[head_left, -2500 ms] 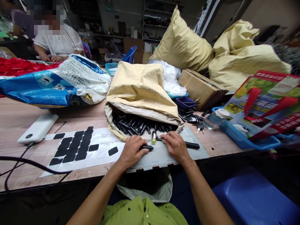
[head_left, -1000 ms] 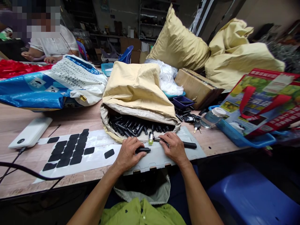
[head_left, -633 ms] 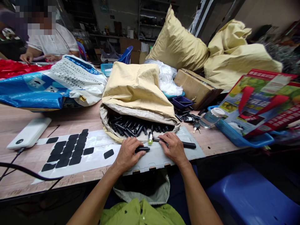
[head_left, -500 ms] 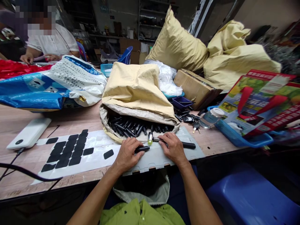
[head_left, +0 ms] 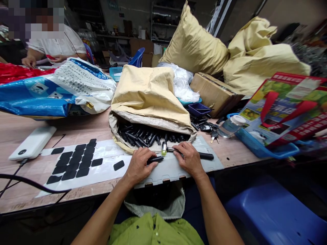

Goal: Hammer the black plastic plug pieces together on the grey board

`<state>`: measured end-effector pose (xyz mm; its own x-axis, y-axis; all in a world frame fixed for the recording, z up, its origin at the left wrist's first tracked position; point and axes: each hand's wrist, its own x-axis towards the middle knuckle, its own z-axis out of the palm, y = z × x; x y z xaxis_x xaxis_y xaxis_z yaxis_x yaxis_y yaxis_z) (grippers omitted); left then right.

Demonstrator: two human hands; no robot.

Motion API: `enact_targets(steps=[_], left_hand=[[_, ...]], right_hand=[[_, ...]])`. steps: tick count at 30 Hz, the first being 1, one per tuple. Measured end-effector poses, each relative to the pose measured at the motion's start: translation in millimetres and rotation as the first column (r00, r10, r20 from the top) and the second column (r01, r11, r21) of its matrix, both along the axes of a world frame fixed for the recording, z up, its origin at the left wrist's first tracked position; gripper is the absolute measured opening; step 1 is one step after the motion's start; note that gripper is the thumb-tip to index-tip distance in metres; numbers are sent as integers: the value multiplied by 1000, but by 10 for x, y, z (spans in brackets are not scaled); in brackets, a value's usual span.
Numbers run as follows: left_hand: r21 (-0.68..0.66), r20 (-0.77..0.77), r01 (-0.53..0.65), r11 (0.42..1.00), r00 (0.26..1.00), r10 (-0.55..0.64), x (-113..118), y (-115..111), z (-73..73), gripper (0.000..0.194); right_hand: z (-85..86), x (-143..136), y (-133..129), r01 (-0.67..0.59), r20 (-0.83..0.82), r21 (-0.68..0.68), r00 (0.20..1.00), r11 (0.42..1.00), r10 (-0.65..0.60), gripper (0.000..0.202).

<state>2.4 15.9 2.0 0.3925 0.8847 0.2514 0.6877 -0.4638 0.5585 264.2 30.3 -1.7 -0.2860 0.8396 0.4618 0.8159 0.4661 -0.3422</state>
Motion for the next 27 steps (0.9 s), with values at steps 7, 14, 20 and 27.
enact_targets(steps=[7, 14, 20, 27], left_hand=[[-4, 8, 13, 1000, 1000, -13, -16, 17, -8, 19], [9, 28, 28, 1000, 999, -28, -29, 16, -17, 22], [-5, 90, -13, 1000, 996, 14, -23, -17, 17, 23], [-30, 178, -31, 999, 983, 36, -47, 2, 5, 19]], right_hand=[[-22, 7, 12, -3, 0, -8, 1000, 1000, 3, 20], [-16, 2, 17, -8, -14, 5, 1000, 1000, 8, 20], [-18, 1, 13, 2, -5, 4, 1000, 1000, -2, 20], [-35, 9, 9, 0, -13, 1, 1000, 1000, 0, 21]])
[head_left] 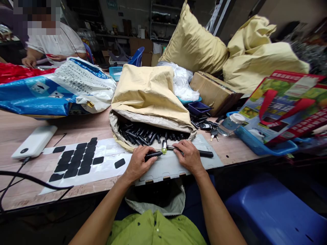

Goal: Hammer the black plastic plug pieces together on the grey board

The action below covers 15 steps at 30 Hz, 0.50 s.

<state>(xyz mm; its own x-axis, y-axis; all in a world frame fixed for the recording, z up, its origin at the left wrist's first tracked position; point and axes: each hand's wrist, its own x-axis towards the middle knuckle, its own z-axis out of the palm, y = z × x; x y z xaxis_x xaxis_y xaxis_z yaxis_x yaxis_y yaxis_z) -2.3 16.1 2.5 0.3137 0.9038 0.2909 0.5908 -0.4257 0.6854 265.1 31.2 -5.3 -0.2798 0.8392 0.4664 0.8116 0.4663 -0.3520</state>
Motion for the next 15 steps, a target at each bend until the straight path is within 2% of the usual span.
enact_targets(steps=[6, 11, 13, 15], left_hand=[[-47, 96, -16, 999, 995, 21, -24, -5, 12, 21], [-160, 232, -8, 987, 972, 46, -59, 19, 6, 25], [-269, 384, 5, 963, 918, 103, -81, 15, 37, 29], [-362, 558, 29, 932, 807, 192, -97, -20, 96, 35]], right_hand=[[8, -1, 3, 0, 12, -10, 1000, 1000, 0, 21], [15, -4, 8, 5, 7, -7, 1000, 1000, -4, 20], [16, -4, 11, 2, 0, -6, 1000, 1000, -2, 19], [16, -3, 15, -4, -6, -1, 1000, 1000, 4, 19]])
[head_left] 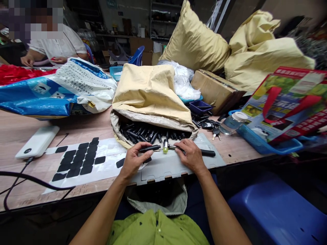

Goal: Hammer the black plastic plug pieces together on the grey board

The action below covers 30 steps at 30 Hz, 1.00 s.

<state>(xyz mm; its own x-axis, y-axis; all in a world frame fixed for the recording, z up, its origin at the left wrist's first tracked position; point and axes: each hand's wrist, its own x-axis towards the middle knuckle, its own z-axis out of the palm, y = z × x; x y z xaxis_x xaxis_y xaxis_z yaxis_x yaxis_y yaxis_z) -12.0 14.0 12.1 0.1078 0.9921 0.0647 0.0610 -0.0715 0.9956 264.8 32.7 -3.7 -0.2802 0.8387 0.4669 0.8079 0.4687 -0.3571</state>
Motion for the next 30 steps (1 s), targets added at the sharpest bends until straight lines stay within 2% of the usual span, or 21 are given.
enact_targets(steps=[2, 4, 6, 8, 10, 12, 14, 15, 16, 18, 19, 20, 22, 24, 26, 27, 28, 29, 30], left_hand=[[-55, 185, -44, 997, 981, 54, 3, -71, 66, 36], [-94, 300, -44, 995, 951, 70, 30, -168, 110, 31], [-150, 352, -27, 988, 932, 80, 71, -274, 128, 31], [-198, 339, -25, 980, 936, 93, 105, -381, 143, 35], [-197, 250, 17, 980, 968, 33, 126, -493, 184, 35], [-180, 90, 202, 963, 978, -188, 145, -617, 236, 31], [-168, -133, 418, 893, 888, -441, 185, -753, 245, 25], [-161, -264, 486, 859, 817, -512, 215, -823, 216, 22], [-135, -406, 505, 853, 756, -512, 251, -891, 163, 18], [-92, -639, 478, 874, 644, -420, 321, -1018, 12, 14], [-92, -700, 460, 883, 601, -386, 347, -1073, -64, 17], [-102, -729, 443, 891, 575, -370, 364, -1118, -122, 25], [-133, -724, 428, 894, 574, -382, 364, -1165, -147, 43], [-172, -656, 449, 877, 612, -442, 318, -1127, -37, 48], [-183, -578, 464, 867, 662, -477, 232, -977, 154, 35], [-161, -567, 434, 886, 694, -443, 176, -855, 250, 29], [-88, -600, 357, 930, 726, -336, 112, -705, 332, 27], [47, -649, 232, 972, 747, -147, 41, -532, 392, 27], [167, -690, 132, 977, 723, 20, -34, -343, 426, 27]], right_hand=[[0, 2, 4, -3, -5, 5, 1000, 1000, 3, 18], [-1, 4, 9, -2, -8, 8, 1000, 1000, 2, 18], [-2, 6, 13, -1, -4, 11, 1000, 1000, 1, 17], [-3, 7, 16, 1, 1, 14, 1000, 1000, -1, 17], [-2, 6, 17, 0, 3, 13, 1000, 1000, 0, 17], [0, 4, 17, -1, 3, 11, 1000, 1000, 1, 17], [1, 3, 17, -3, 3, 11, 1000, 1000, 3, 18], [1, 3, 18, -4, 0, 13, 1000, 1000, 4, 18], [0, 3, 20, -4, -4, 17, 1000, 1000, 4, 18], [-3, 3, 22, -5, -11, 24, 1000, 1000, 5, 18], [-4, 2, 22, -4, -13, 26, 1000, 1000, 5, 18], [-5, 1, 22, -4, -13, 28, 1000, 1000, 5, 18], [-5, -1, 19, -5, -11, 26, 1000, 1000, 5, 18], [-5, -2, 16, -3, -8, 24, 1000, 1000, 3, 18], [-7, -2, 14, 1, -4, 22, 1000, 1000, -1, 18], [-8, -2, 14, 3, -3, 22, 1000, 1000, -3, 18], [-10, 0, 15, 4, -5, 23, 1000, 1000, -4, 18], [-12, 1, 17, 3, -7, 24, 1000, 1000, -3, 18], [-14, 3, 19, 1, -10, 26, 1000, 1000, -1, 18]])
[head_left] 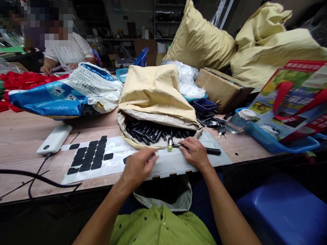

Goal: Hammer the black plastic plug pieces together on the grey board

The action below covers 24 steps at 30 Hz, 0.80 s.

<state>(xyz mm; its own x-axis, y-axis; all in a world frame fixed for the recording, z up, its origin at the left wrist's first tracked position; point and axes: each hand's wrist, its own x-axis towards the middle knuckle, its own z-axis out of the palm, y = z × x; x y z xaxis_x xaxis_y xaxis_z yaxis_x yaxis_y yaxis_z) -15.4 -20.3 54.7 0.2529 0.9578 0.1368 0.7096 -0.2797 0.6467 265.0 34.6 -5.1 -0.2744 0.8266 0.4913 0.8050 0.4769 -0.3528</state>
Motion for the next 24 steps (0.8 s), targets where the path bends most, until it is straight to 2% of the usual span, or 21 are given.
enact_targets(steps=[1, 3, 5, 8, 14, 19, 22, 24], left_hand=[[105, -61, -90, 990, 993, 96, -78, 195, 10, 28], [258, -208, -176, 950, 950, 232, -224, 560, -30, 29], [298, -323, -152, 943, 913, 249, -334, 837, -110, 30], [298, -385, -100, 949, 897, 215, -407, 1039, -226, 26], [360, -344, -97, 928, 910, 229, -450, 1074, -361, 14], [466, -257, -58, 883, 946, 198, -391, 972, -326, 5], [516, -102, -20, 856, 991, 84, -179, 785, -283, 6], [476, -12, 44, 878, 999, -43, 29, 633, -295, 12]], right_hand=[[-2, 2, 3, -3, -3, 2, 1000, 1000, 3, 17], [-6, 4, 8, -7, -8, 3, 1000, 1000, 7, 17], [-6, 3, 8, -5, -12, 0, 1000, 1000, 5, 16], [-2, -3, 1, 6, -11, -8, 1000, 1000, -6, 15], [-6, -14, -3, 20, 14, -8, 1000, 1000, -20, 15], [-1, -15, -12, 21, 10, -12, 1000, 1000, -20, 15], [1, -13, -17, 18, -4, -18, 1000, 1000, -18, 15], [2, -12, -18, 18, -10, -19, 1000, 1000, -18, 15]])
